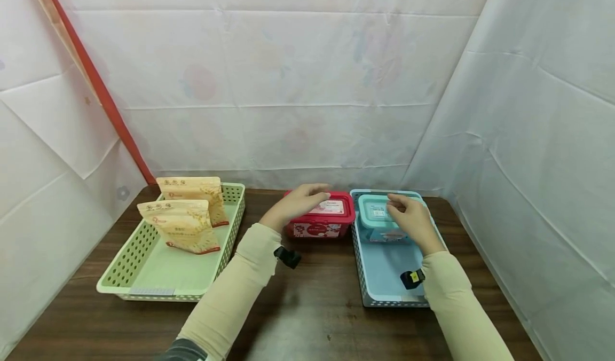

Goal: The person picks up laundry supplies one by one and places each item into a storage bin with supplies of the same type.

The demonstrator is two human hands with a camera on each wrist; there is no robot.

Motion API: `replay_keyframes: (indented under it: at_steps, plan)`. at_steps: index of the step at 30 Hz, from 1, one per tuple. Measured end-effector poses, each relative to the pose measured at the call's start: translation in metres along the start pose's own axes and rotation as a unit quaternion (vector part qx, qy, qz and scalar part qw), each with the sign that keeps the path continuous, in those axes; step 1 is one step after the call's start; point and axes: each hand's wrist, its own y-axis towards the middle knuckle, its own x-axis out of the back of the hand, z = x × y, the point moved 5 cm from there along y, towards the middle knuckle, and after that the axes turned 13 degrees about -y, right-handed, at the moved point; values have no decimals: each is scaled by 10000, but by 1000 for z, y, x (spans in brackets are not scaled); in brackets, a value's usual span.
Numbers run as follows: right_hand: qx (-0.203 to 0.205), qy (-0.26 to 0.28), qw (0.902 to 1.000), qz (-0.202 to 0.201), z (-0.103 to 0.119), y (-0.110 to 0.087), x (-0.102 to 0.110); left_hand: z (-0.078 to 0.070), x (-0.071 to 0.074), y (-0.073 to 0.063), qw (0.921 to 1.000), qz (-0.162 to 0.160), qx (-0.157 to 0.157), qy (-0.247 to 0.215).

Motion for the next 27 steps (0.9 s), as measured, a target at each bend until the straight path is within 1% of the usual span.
replay_keyframes:
  at_steps: [9, 16, 27]
  plan:
    - [252, 96, 9996, 81, 23, 8, -13, 8, 26, -13, 9996, -234, 97, -83]
    - [269, 64, 9994, 184, 36, 14, -22, 16, 45, -22, 9991, -347, 129, -193]
    - [400, 0, 9989, 247, 52, 23, -32, 28, 65, -30, 9982, -449, 275, -288]
